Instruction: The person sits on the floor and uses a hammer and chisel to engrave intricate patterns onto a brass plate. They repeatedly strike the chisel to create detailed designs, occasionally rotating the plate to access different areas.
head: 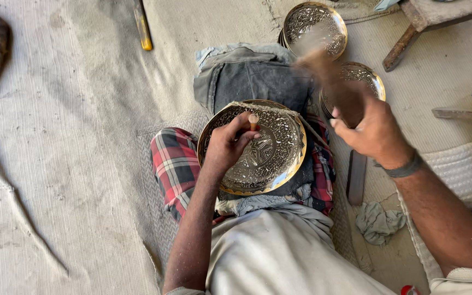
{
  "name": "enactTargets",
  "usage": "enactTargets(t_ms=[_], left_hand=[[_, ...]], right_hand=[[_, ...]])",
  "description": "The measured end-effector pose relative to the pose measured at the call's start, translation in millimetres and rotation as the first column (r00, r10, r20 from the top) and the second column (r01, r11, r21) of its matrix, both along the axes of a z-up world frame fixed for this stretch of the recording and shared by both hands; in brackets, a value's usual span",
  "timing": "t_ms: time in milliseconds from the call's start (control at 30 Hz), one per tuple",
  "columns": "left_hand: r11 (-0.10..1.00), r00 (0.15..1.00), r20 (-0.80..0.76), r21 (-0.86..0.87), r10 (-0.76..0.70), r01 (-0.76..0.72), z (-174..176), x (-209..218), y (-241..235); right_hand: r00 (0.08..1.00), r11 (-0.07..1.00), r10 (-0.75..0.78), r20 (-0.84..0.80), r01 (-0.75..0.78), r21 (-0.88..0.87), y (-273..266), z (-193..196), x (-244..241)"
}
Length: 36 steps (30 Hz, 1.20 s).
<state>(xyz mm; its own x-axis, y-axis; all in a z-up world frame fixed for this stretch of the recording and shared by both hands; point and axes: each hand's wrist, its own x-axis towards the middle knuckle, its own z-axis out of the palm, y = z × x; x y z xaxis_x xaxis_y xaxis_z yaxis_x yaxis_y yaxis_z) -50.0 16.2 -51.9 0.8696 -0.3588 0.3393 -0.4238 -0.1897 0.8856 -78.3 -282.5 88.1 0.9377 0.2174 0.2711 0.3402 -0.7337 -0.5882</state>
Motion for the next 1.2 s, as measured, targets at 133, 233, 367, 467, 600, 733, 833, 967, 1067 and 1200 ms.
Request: enactTargets(t_ms=[133,233,367,467,600,733,833,967,1067,1200], left_hand=[[1.000,0.999,-0.017,-0.015,-0.028,0.028,3,6,-1],[0.999,1.000,0.003,-0.041,-0.019,0.019,3,4,1],[0.996,0.999,0.002,-0.079,-0.037,0.037,7,6,1],[0.999,1.000,0.006,-0.036,-0.017,0.018,6,5,0],[0.999,0.999,-0.006,-0.022,-0.037,0.036,8,10,1],[0.999,1.000,0.013,-0.020,-0.024,0.025,6,8,3],[0.999,0.999,0.013,-0.024,-0.045,0.045,6,10,2],[0.998,1.000,-0.020,0.062,-0.023,0.024,8,11,5],[1.000,0.999,0.029,0.001,-0.018,0.018,7,9,3],[0.999,0.999,0.007,0.004,-0.043,0.043,11,12,7]], right_hand=[[0.999,0.937,-0.026,-0.037,0.012,-0.349,-7,2,-7],[0.993,0.979,-0.054,-0.104,0.033,-0.199,-6,5,-8],[0.995,0.945,-0.066,-0.068,0.040,-0.325,-4,10,-8],[1.000,0.938,-0.027,0.005,0.027,-0.345,-2,11,-12],[1.000,0.959,-0.006,-0.003,0.005,-0.282,3,10,-13],[0.998,0.936,-0.056,-0.011,0.049,-0.350,5,14,-13],[0.993,0.931,-0.102,-0.052,0.077,-0.358,4,16,-16],[0.996,0.932,-0.083,-0.033,0.065,-0.356,8,14,-15],[0.997,0.900,-0.080,0.007,0.075,-0.430,8,13,-17],[0.994,0.928,-0.105,-0.035,0.086,-0.362,11,14,-16]])
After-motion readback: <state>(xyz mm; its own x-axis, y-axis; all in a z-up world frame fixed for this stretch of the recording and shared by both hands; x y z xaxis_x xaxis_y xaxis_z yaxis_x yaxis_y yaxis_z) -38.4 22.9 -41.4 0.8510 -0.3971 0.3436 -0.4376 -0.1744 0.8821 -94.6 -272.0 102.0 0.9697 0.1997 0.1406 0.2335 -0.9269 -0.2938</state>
